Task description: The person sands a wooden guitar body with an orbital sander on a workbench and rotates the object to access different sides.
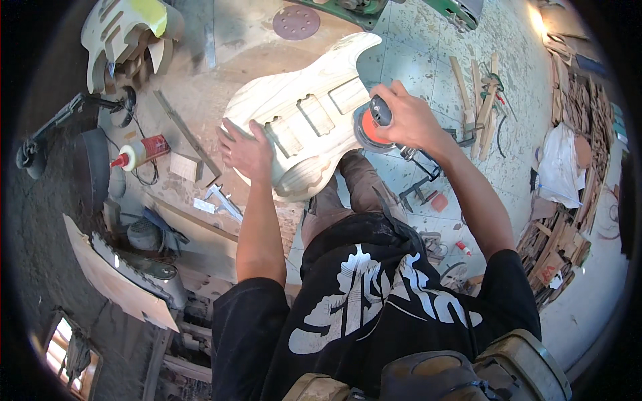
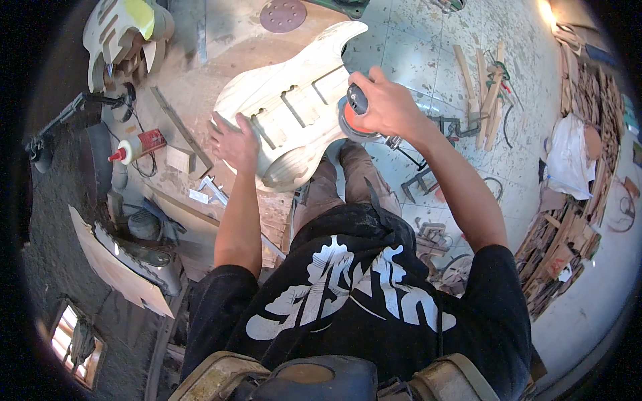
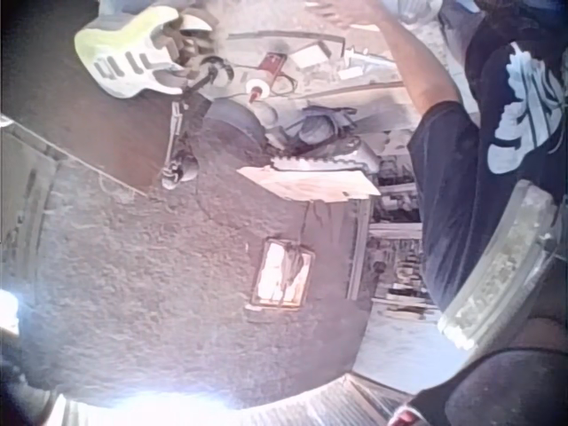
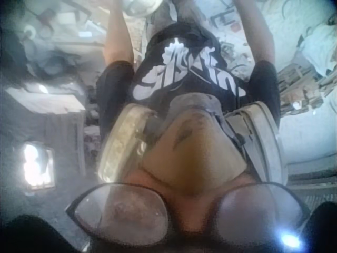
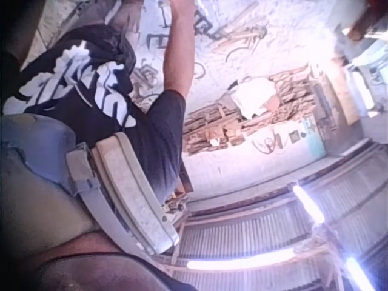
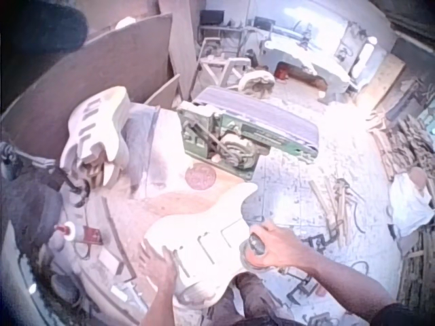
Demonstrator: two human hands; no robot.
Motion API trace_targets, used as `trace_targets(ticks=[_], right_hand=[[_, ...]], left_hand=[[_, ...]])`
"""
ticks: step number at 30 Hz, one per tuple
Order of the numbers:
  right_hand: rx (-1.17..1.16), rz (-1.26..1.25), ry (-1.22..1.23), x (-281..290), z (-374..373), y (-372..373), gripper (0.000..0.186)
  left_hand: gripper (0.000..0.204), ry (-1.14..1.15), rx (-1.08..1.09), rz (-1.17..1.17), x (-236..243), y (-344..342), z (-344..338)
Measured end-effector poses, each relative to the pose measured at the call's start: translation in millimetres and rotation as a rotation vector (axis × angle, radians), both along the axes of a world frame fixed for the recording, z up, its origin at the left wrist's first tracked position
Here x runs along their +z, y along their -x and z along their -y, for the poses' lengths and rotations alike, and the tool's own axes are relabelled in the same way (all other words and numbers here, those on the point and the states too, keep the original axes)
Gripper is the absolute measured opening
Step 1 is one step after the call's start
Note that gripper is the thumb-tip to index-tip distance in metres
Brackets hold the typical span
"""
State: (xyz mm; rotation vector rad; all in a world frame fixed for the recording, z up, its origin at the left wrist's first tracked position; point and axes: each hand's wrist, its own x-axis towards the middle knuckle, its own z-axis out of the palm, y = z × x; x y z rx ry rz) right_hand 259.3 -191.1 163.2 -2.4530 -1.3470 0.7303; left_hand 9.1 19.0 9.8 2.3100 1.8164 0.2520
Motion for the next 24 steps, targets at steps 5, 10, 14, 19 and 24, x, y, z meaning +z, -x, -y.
trace_targets(ticks=[5,10,14,19,24], right_hand=[[0.054,0.073,0.06,2.9,16.5,-8.4,0.047],[-0.186,0.181,0.119,29.5,57.9,-21.2,0.052],[-0.396,0.195,0.097,47.2,108.2,-12.6,0.058],[-0.569,0.238,-0.147,44.1,179.9,5.6,0.069],[-0.676,0.252,-0.234,51.9,220.0,29.0,0.068]], left_hand=[[0.075,0.004,-0.006,0.002,-2.5,-0.7,-0.8],[0.074,-0.011,-0.007,0.013,-5.5,3.7,-1.3],[0.075,-0.028,-0.005,0.016,-8.2,4.7,-2.0],[0.077,-0.026,0.004,0.017,-12.9,3.4,-6.1],[0.076,-0.039,-0.093,0.131,-5.0,13.9,-4.5]])
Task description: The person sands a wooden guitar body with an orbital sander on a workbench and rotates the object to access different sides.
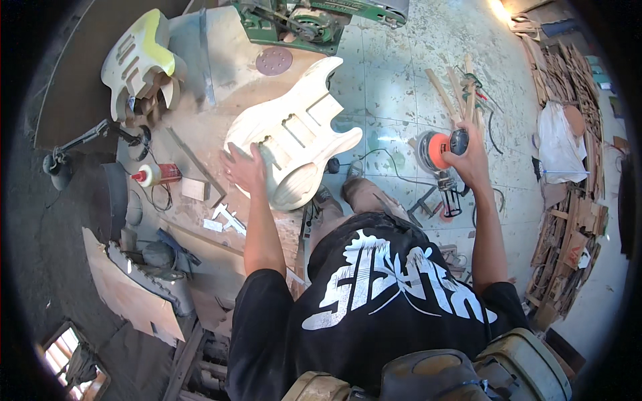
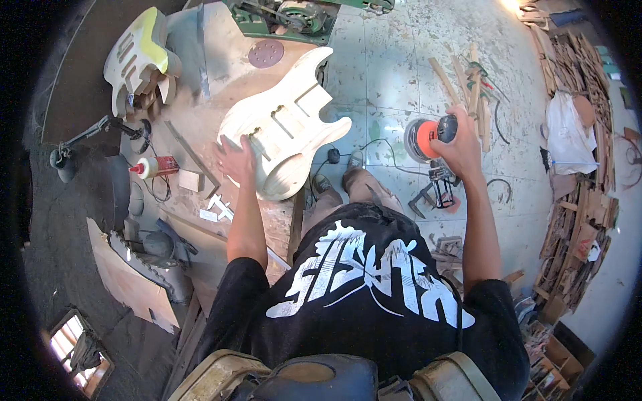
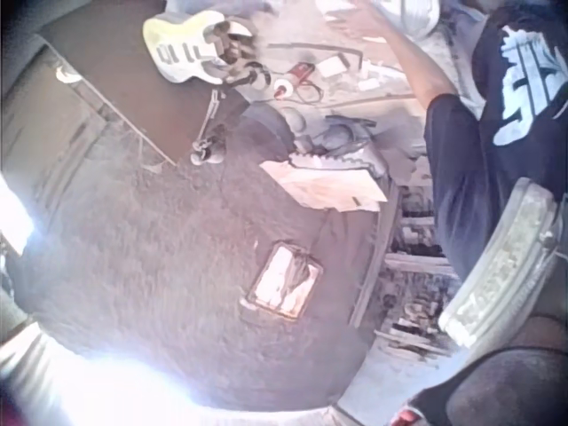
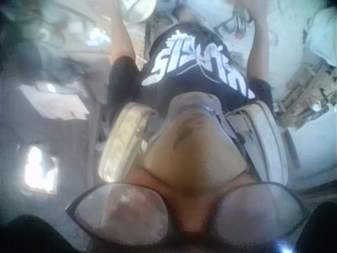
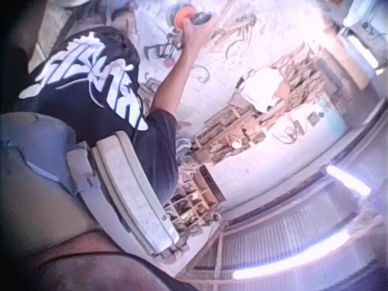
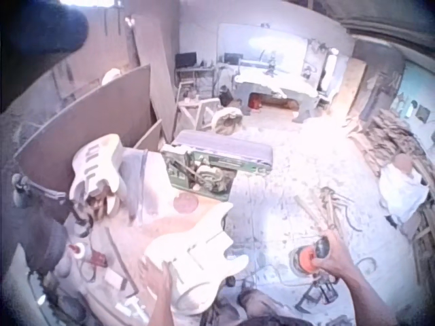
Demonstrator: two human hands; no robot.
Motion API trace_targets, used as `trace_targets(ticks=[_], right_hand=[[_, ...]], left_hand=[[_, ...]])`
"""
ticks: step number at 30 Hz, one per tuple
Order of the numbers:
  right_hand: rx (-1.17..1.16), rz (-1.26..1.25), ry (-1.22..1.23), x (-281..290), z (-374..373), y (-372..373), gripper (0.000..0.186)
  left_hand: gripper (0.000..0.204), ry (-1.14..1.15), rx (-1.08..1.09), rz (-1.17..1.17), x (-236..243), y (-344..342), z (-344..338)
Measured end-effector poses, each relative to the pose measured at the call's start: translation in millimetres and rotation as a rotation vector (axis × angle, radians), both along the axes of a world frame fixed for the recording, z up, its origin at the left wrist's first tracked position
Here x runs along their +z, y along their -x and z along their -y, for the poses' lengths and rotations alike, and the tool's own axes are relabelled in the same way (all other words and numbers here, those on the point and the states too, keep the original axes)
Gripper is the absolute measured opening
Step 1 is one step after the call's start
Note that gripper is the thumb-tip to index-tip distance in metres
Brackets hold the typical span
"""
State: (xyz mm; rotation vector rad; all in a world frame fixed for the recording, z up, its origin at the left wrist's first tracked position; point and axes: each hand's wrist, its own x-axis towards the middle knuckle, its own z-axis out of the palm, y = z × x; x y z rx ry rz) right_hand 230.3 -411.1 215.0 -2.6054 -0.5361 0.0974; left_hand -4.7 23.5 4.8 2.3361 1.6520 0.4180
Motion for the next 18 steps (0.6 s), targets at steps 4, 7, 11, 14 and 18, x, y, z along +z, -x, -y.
trace_targets(ticks=[4,7,11,14,18], right_hand=[[-0.021,0.044,-0.107,2.5,25.9,14.2,0.066],[-0.063,-0.05,-0.149,-2.3,34.6,19.8,0.064],[-0.048,-0.059,-0.132,-6.2,42.8,17.8,0.06],[-0.002,-0.041,-0.136,-5.8,35.1,14.8,0.059],[0.098,0.002,-0.156,-19.9,36.0,-2.2,0.059]], left_hand=[[0.074,-0.025,-0.151,0.071,-3.0,11.7,20.1],[0.066,-0.109,-0.323,0.215,-4.7,31.5,59.3],[0.035,0.422,-0.444,0.454,30.4,44.7,157.6],[0.048,1.055,-0.307,0.381,-3.3,53.7,195.5],[0.07,1.448,-0.157,0.413,-32.1,35.2,206.0]])
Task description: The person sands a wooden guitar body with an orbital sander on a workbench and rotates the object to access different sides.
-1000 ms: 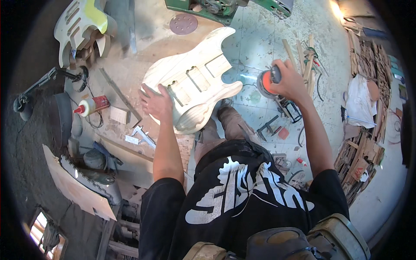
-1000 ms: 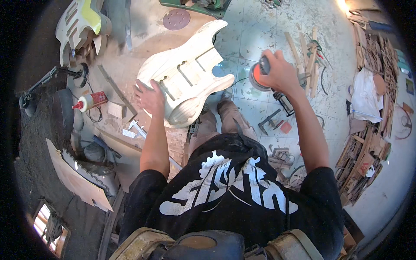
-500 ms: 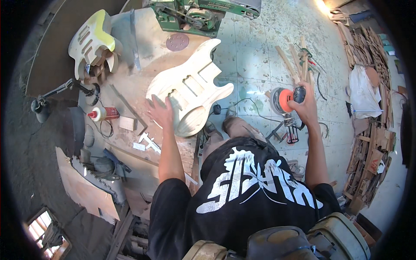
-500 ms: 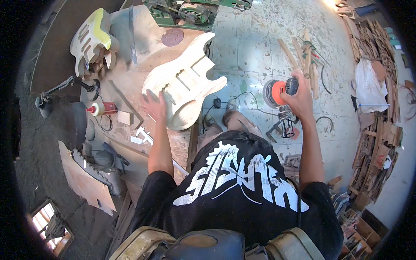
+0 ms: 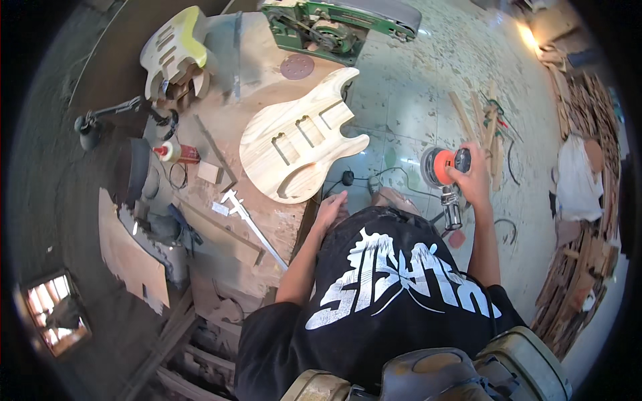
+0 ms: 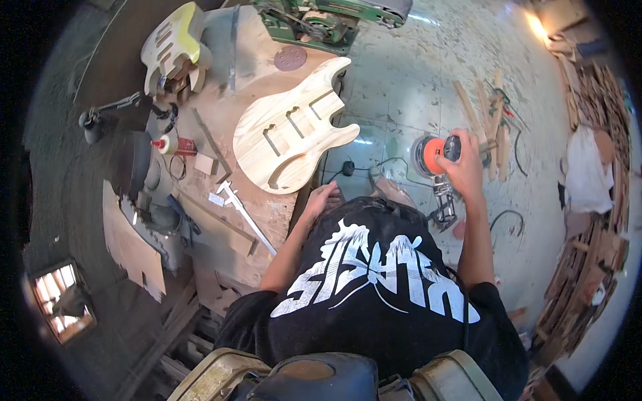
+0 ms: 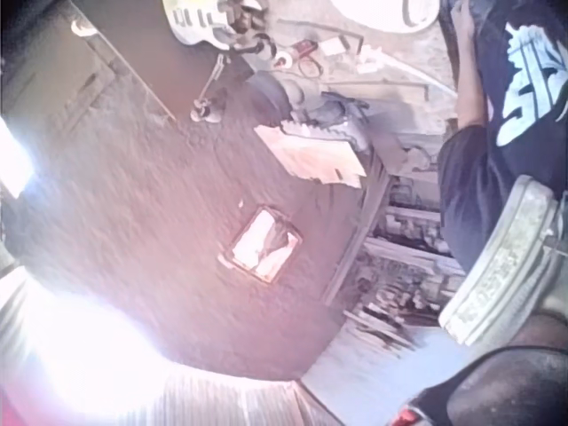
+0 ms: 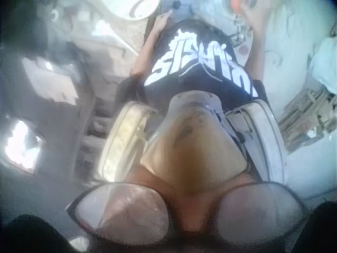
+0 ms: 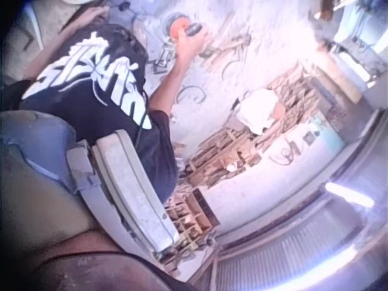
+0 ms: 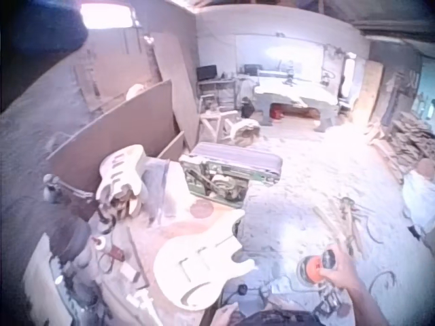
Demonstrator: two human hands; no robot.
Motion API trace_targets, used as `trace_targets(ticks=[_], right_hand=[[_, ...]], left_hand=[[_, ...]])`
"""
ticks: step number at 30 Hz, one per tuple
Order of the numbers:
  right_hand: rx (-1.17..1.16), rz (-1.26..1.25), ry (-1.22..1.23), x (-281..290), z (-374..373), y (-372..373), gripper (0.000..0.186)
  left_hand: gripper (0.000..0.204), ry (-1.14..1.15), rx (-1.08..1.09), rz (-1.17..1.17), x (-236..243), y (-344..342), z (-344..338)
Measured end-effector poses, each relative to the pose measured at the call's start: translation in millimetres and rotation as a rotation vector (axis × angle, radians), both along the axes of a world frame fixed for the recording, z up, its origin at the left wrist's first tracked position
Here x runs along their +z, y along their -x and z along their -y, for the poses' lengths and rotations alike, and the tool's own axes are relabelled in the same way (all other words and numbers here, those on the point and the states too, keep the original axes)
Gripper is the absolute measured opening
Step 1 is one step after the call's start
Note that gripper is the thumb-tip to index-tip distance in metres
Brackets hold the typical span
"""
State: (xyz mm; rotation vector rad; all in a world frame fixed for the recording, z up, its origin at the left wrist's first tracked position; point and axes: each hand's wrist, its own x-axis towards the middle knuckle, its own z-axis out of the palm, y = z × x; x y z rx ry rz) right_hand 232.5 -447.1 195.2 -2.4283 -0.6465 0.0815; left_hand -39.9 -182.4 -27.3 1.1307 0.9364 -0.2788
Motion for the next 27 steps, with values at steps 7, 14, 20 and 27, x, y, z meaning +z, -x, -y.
trace_targets(ticks=[7,14,20,27], right_hand=[[-0.032,-0.105,-0.011,-11.8,20.1,-35.3,0.066],[-0.083,-0.096,-0.088,-42.7,74.8,-92.3,0.083],[-0.139,-0.179,-0.036,-77.9,106.4,-135.2,0.083],[-0.022,-0.168,-0.01,-107.4,78.1,-166.0,0.082]], left_hand=[[0.098,0.321,0.515,0.14,-6.8,-113.7,14.3],[0.089,0.221,1.019,0.4,-28.2,-157.3,12.2],[0.063,0.071,1.092,0.218,65.8,-110.8,22.4],[0.05,-0.122,1.29,0.245,157.1,-50.4,-15.4]])
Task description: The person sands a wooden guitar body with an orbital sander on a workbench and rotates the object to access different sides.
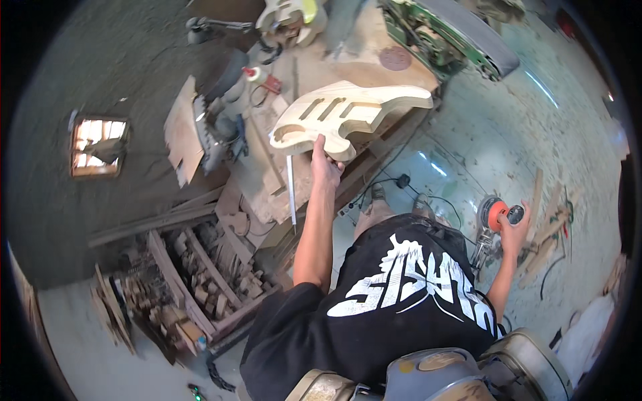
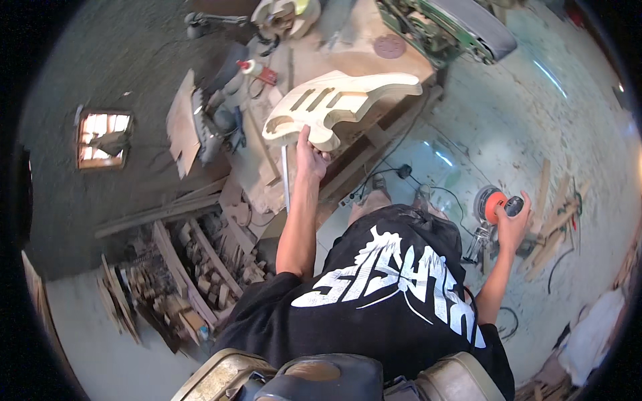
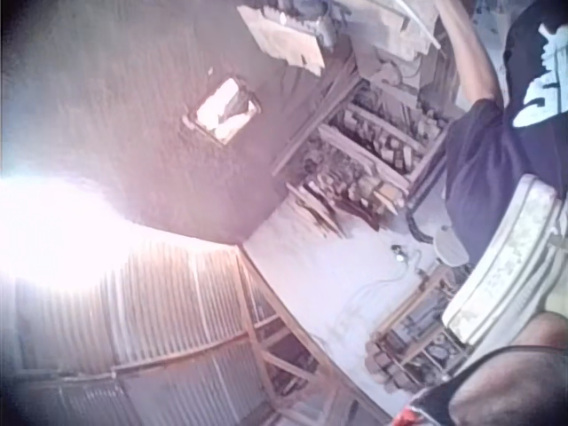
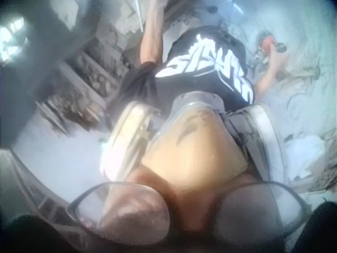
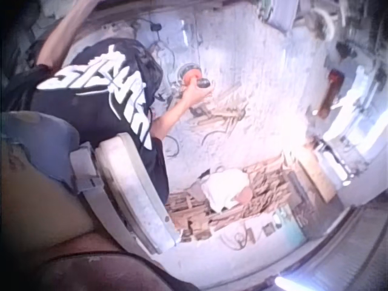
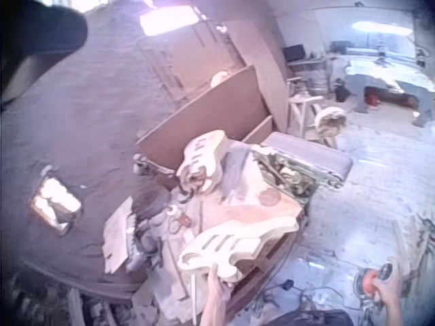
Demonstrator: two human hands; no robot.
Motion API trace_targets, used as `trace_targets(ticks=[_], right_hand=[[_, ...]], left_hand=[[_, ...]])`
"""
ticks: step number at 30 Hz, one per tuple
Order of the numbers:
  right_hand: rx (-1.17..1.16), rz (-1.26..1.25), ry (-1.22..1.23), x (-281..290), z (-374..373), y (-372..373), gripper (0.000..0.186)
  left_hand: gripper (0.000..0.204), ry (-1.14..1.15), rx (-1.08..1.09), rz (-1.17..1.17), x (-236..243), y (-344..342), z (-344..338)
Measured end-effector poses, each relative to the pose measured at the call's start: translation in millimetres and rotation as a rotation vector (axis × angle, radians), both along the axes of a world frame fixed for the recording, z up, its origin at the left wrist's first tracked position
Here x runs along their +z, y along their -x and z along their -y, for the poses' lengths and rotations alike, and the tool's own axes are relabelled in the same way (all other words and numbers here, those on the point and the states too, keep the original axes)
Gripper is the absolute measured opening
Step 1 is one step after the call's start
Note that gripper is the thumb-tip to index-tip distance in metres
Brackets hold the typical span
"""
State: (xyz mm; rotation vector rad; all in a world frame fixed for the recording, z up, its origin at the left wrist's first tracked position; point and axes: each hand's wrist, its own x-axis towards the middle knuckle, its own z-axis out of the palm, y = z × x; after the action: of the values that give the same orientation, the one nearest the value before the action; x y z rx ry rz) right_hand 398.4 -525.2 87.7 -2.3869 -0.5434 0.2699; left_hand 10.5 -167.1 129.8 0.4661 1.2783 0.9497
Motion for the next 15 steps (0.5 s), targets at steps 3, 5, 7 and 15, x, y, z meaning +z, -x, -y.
trace_targets(ticks=[3,5,7,15], right_hand=[[0.069,-0.094,-0.047,1.8,-20.4,-12.2,0.081],[0.108,-0.082,-0.072,3.1,-35.0,-16.6,0.081],[0.145,-0.071,-0.091,2.1,-45.1,-21.7,0.081],[0.241,-0.075,-0.16,1.1,-64.1,-24.2,0.08]], left_hand=[[0.048,-0.049,0.003,0.013,16.2,15.3,-16.7],[0.047,-0.069,-0.027,0.04,34.0,24.1,-28.0],[0.043,-0.064,-0.065,0.108,46.0,32.0,-34.2],[0.04,-0.111,0.018,0.084,62.5,44.6,-49.2]])
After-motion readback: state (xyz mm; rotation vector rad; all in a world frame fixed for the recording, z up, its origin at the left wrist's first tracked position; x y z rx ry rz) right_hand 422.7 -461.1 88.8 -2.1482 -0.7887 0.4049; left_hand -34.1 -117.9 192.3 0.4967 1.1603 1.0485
